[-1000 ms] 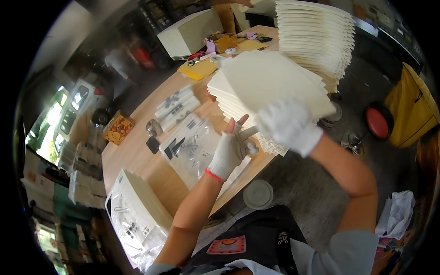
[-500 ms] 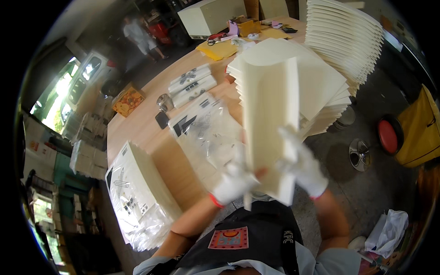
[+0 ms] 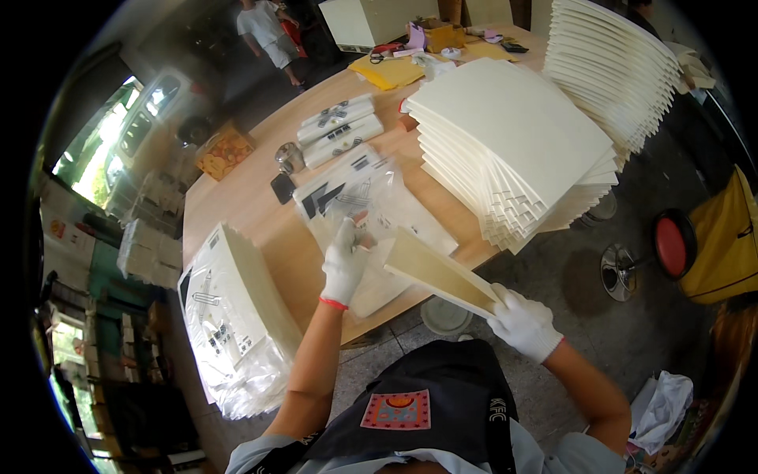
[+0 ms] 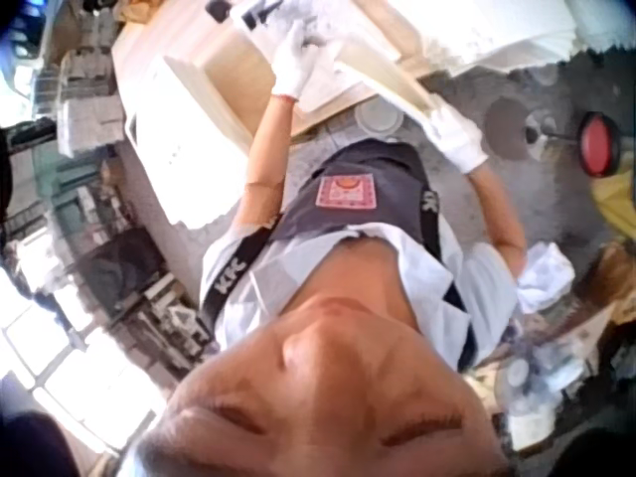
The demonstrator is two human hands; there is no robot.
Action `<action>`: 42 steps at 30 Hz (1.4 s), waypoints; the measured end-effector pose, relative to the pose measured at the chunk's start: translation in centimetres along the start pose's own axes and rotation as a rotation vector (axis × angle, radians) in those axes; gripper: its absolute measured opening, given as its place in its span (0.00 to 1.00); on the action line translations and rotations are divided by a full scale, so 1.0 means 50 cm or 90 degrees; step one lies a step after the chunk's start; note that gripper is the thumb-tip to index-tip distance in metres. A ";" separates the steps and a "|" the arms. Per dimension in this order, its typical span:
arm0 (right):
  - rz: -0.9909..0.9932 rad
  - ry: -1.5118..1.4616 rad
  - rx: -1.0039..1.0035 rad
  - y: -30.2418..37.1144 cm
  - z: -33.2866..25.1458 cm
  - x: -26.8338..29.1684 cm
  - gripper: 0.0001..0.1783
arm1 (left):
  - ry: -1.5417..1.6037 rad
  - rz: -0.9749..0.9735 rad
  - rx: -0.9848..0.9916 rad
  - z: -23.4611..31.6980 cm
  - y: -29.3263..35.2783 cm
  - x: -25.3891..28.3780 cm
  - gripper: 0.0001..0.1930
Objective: The person repeatedly picks up stacks of white paper sheets from a table and places them into clear plastic packaging bags. The person then folds the top of the bag to seal the contents. This process is repeated continuously throughout the clip.
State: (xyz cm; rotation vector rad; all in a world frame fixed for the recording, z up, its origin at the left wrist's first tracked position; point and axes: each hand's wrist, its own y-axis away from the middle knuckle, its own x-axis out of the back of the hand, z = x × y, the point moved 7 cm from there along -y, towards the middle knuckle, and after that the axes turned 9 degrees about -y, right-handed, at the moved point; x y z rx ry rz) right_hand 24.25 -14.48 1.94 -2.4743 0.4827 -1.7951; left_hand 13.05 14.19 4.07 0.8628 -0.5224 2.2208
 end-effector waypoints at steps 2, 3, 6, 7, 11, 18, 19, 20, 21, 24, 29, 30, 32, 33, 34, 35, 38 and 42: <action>-0.097 0.039 -0.027 -0.034 -0.002 -0.035 0.13 | 0.264 0.011 -0.105 0.013 -0.009 0.008 0.22; -0.145 0.059 -0.042 -0.053 -0.007 -0.048 0.13 | 0.288 -0.054 -0.088 0.018 -0.001 -0.003 0.21; -0.172 -0.033 -0.098 -0.098 -0.001 -0.048 0.10 | 0.322 -0.213 -0.040 0.061 0.057 -0.016 0.20; -0.175 -0.083 -0.104 -0.112 0.002 -0.044 0.09 | 0.312 -0.218 -0.064 0.062 0.081 -0.014 0.20; -0.236 -0.896 -0.334 -0.110 0.116 -0.191 0.13 | 0.111 -0.179 -0.228 0.040 0.181 -0.065 0.10; -0.048 -0.323 -0.052 -0.229 -0.010 -0.230 0.17 | 0.043 -0.065 -0.380 0.202 0.130 -0.091 0.14; -0.001 -0.295 -0.030 -0.236 -0.025 -0.236 0.17 | 0.034 -0.054 -0.408 0.227 0.129 -0.094 0.14; 0.049 -0.360 -0.061 -0.241 -0.020 -0.241 0.18 | 0.007 -0.090 -0.370 0.228 0.131 -0.111 0.12; 0.100 -0.424 -0.094 -0.242 -0.013 -0.249 0.20 | 0.064 -0.058 -0.299 0.198 0.121 -0.113 0.12; -0.017 -0.153 -0.020 -0.257 -0.125 -0.144 0.14 | 0.162 -0.059 0.071 0.019 0.106 -0.101 0.09; 0.217 0.084 -0.045 -0.244 -0.081 -0.127 0.22 | -0.011 -0.035 -0.136 -0.005 0.179 -0.123 0.08; 0.201 0.023 -0.052 -0.247 -0.018 -0.186 0.25 | -0.035 -0.044 -0.215 0.014 0.194 -0.144 0.07; 0.040 -0.032 -0.173 -0.272 0.023 -0.216 0.25 | -0.222 0.136 -0.288 0.005 0.219 -0.119 0.06; -0.038 -0.059 -0.234 -0.278 0.041 -0.227 0.25 | -0.316 0.227 -0.325 -0.005 0.235 -0.105 0.06; 0.018 -0.046 -0.187 -0.279 0.032 -0.207 0.27 | -0.295 0.241 -0.138 -0.107 0.245 -0.096 0.06; -0.004 -0.052 -0.179 -0.275 0.028 -0.207 0.29 | -0.267 0.252 0.048 -0.211 0.264 -0.078 0.08; -0.063 -0.108 -0.155 -0.233 -0.002 -0.197 0.35 | -0.186 0.238 0.149 -0.258 0.297 -0.020 0.11; -0.233 -0.069 -0.161 -0.116 -0.036 -0.185 0.38 | -0.207 0.204 0.100 -0.205 0.402 -0.020 0.12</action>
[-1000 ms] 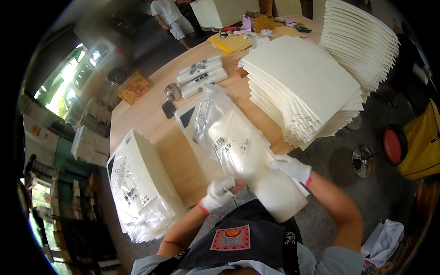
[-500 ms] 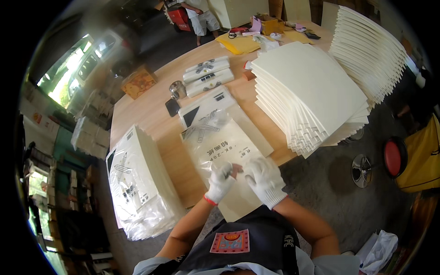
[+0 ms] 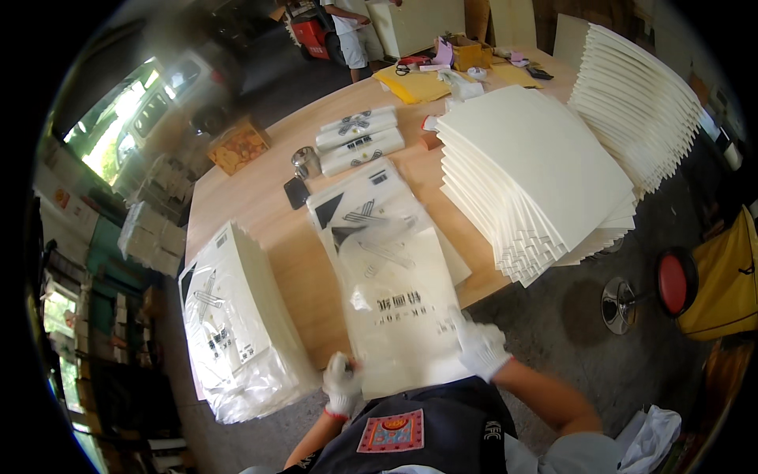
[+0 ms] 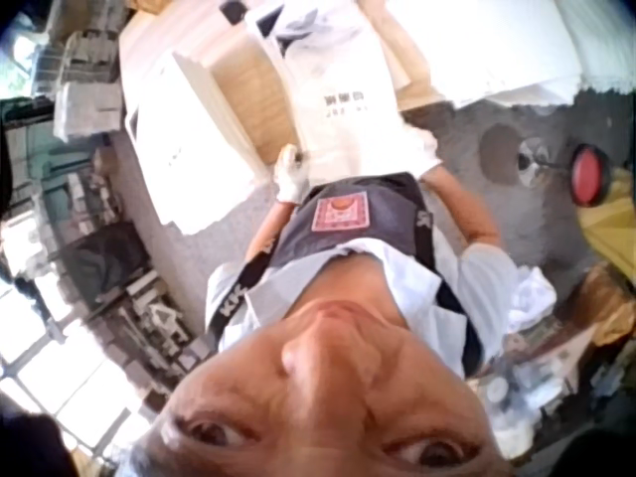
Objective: The person repeatedly picks up stacks of white paper sheets from a table and places them into clear plastic packaging bags. The person then folds the top of the bag to seal the contents. This process is repeated continuously throughout the clip.
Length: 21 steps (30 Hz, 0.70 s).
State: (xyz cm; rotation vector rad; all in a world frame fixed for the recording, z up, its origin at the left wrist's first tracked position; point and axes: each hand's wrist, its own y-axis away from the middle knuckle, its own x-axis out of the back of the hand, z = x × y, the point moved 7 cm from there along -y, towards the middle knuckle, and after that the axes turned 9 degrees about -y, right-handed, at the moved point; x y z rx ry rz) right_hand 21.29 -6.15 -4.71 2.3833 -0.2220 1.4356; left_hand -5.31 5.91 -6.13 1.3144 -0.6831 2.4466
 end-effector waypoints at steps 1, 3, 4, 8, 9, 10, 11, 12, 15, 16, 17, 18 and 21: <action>-0.023 -0.023 -0.010 0.036 0.014 -0.021 0.39 | 0.041 0.013 -0.041 0.031 0.017 0.027 0.11; 0.039 0.000 0.082 0.112 0.014 -0.042 0.36 | 0.097 -0.062 -0.036 0.048 0.062 0.047 0.11; 0.019 0.010 0.087 0.136 0.003 -0.039 0.34 | 0.099 -0.109 -0.005 0.053 0.077 0.052 0.12; -0.051 -0.015 0.132 0.182 -0.025 -0.063 0.25 | 0.105 -0.198 -0.006 0.058 0.092 0.056 0.12; -0.016 -0.020 0.157 0.173 -0.038 -0.047 0.23 | 0.109 -0.196 -0.039 0.059 0.083 0.050 0.13; 0.020 -0.025 0.181 0.152 -0.049 -0.028 0.21 | 0.128 -0.145 -0.034 0.055 0.063 0.046 0.13; 0.055 -0.030 0.205 0.130 -0.056 -0.003 0.20 | 0.148 -0.094 -0.029 0.054 0.033 0.036 0.13; 0.164 -0.001 0.222 0.101 -0.036 0.009 0.18 | 0.165 -0.054 -0.025 0.052 0.007 0.026 0.13; 0.127 0.083 0.058 0.060 0.011 0.013 0.21 | 0.118 -0.080 0.131 0.003 -0.029 -0.017 0.12; 0.027 0.053 0.101 0.092 -0.010 -0.006 0.21 | 0.114 -0.068 0.141 0.001 -0.033 -0.014 0.12; -0.076 0.027 0.142 0.130 -0.029 -0.029 0.21 | 0.113 -0.057 0.153 -0.001 -0.034 -0.013 0.12; -0.162 -0.064 0.184 0.141 -0.029 -0.038 0.22 | 0.113 -0.046 0.166 -0.004 -0.035 -0.011 0.11; 0.106 -0.647 -0.009 0.063 0.073 0.003 0.23 | 0.103 -0.006 0.152 -0.019 -0.034 -0.018 0.12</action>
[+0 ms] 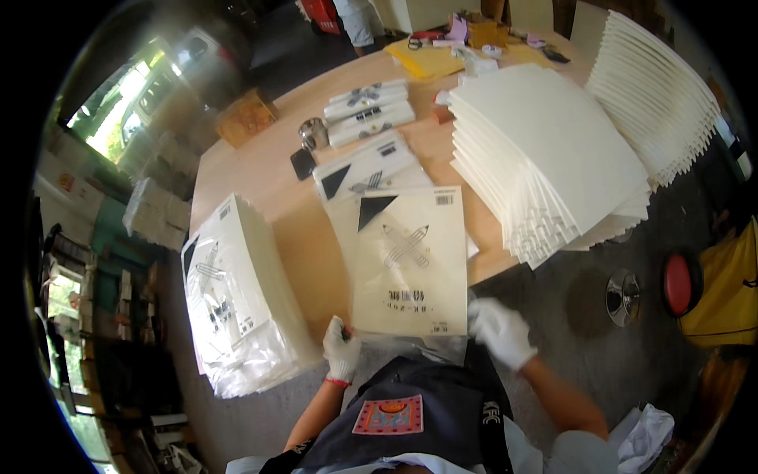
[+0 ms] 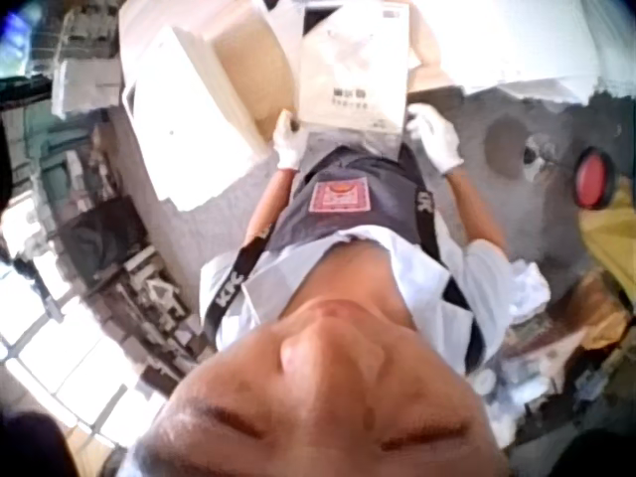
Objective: The person repeatedly picks up stacks of white paper sheets from a table and places them into clear plastic packaging bags. The person then folds the top of the bag to seal the contents. This process is repeated continuously throughout the clip.
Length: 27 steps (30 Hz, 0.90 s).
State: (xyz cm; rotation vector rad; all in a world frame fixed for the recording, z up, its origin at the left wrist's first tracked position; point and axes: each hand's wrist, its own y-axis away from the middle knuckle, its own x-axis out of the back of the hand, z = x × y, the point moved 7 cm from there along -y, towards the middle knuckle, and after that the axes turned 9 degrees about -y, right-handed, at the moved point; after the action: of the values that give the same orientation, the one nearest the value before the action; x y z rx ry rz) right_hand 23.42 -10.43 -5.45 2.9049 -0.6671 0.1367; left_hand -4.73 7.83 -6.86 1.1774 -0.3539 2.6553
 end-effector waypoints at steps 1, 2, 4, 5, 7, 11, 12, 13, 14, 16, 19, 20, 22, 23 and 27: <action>0.048 0.167 -0.069 -0.028 0.039 0.026 0.23 | -0.010 0.011 -0.005 0.020 -0.006 0.008 0.12; 0.090 0.331 -0.133 -0.047 0.078 0.042 0.23 | -0.007 0.005 0.012 0.013 0.004 0.009 0.12; -0.044 -0.398 -0.455 -0.024 0.205 -0.076 0.22 | 0.004 0.008 0.035 -0.005 0.007 0.005 0.11; 0.001 -0.444 -0.389 -0.036 0.289 -0.101 0.20 | -0.067 0.026 0.010 -0.050 0.030 -0.003 0.10; 0.077 -0.472 -0.309 -0.077 0.339 -0.112 0.16 | -0.164 -0.071 0.081 -0.158 0.121 -0.006 0.09; 0.025 -0.544 -0.367 -0.114 0.259 -0.094 0.15 | 0.081 -0.189 0.226 -0.229 0.194 -0.013 0.09; -0.017 -0.469 -0.332 -0.109 0.251 -0.087 0.14 | 0.275 -0.156 0.316 -0.213 0.169 -0.041 0.11; -0.060 -0.394 -0.295 -0.105 0.243 -0.080 0.14 | 0.470 -0.116 0.403 -0.197 0.148 -0.064 0.13; -0.110 -0.313 -0.255 -0.105 0.211 -0.077 0.14 | 0.431 -0.169 0.376 -0.181 0.130 -0.085 0.14; -0.393 -0.083 -0.396 -0.008 0.226 -0.076 0.13 | 0.357 -0.279 0.308 -0.153 0.088 -0.132 0.18; -0.369 0.100 -0.454 0.040 0.212 -0.002 0.18 | 0.273 -0.264 0.222 -0.069 0.032 -0.084 0.17; -0.246 0.018 -0.507 0.041 0.203 0.024 0.20 | 0.251 -0.262 0.198 -0.027 0.022 -0.049 0.17; -0.033 -0.294 -0.494 0.000 0.202 0.015 0.24 | 0.314 -0.224 0.133 0.054 -0.007 0.002 0.15; -0.142 -0.344 -0.340 -0.035 0.215 -0.023 0.25 | 0.332 -0.217 0.121 0.095 -0.022 0.024 0.15; -0.269 -0.474 -0.350 -0.059 0.190 -0.212 0.22 | 0.284 -0.101 -0.033 0.163 -0.045 0.157 0.12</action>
State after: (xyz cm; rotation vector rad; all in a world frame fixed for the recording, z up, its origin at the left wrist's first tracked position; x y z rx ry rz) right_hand 15.76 -4.94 -16.48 2.4139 -0.1050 -1.0349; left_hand -3.57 8.25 4.60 0.5444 -0.2364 2.6478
